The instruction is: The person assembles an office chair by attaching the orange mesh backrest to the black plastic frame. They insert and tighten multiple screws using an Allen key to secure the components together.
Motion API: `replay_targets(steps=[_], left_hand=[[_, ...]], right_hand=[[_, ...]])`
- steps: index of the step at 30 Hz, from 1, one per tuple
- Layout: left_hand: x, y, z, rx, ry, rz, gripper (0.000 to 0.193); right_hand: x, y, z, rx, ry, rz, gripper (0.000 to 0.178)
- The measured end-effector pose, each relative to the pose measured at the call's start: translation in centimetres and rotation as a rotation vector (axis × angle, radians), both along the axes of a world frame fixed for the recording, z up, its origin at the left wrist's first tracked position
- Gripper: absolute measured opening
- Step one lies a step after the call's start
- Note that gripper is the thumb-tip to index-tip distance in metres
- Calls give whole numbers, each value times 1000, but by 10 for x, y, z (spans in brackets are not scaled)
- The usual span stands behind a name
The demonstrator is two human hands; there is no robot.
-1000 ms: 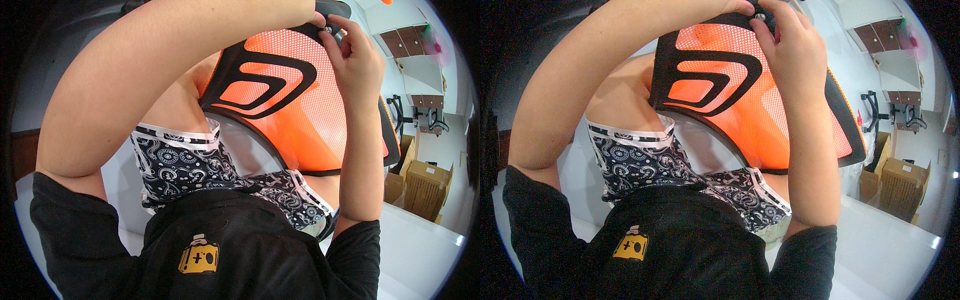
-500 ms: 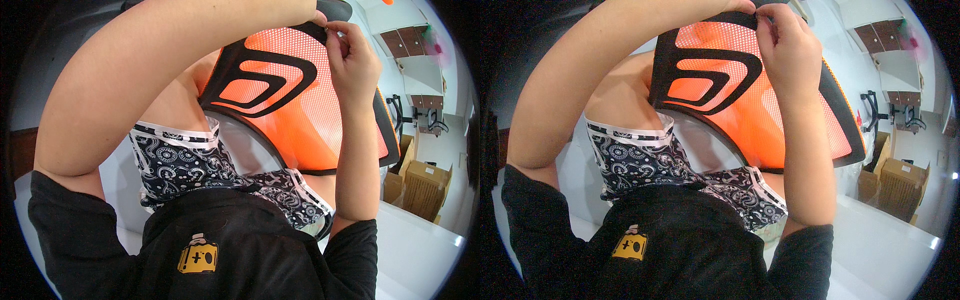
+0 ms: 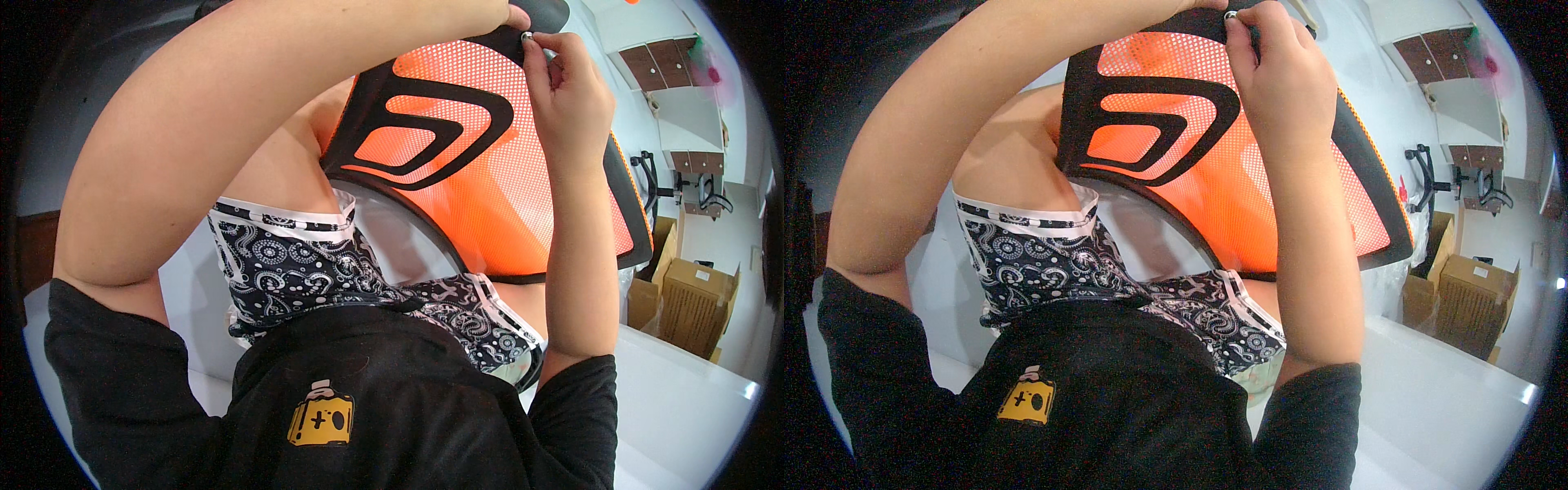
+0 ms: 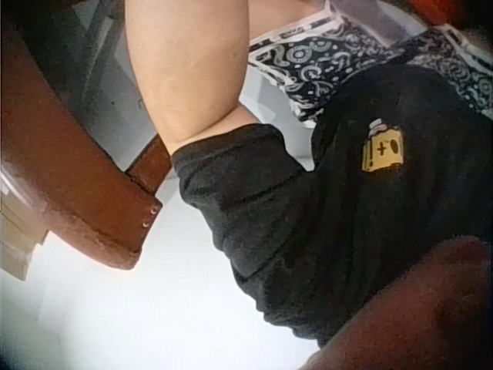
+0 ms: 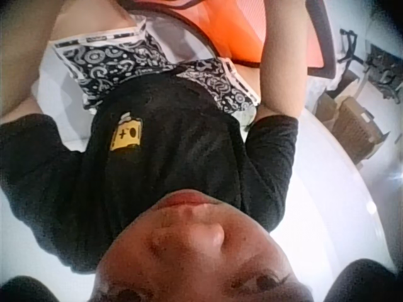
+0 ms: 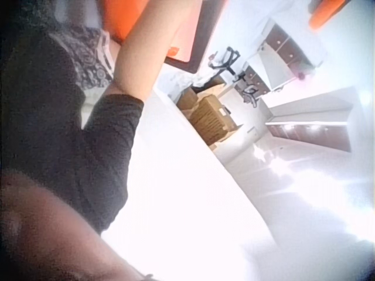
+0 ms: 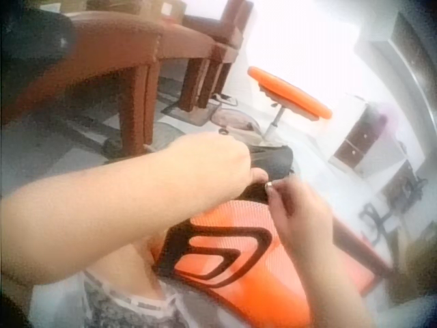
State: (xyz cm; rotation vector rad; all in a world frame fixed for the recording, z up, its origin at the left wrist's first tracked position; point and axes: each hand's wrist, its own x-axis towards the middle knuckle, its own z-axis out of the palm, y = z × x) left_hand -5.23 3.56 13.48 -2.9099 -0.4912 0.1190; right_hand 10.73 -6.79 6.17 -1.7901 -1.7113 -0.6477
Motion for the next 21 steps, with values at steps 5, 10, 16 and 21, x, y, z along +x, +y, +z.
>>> replay_targets(steps=[5,10,16,21], left_hand=[[6,-4,2,-26,5,63,31],[1,0,-2,54,5,-23,25],[5,1,-4,13,-2,15,25],[-2,-3,-2,-6,-60,3,29]], right_hand=[[-2,2,2,-17,-34,8,14],[-1,4,4,0,-83,40,19],[-2,2,3,-53,-27,-12,18],[-3,2,2,-38,-110,-40,18]])
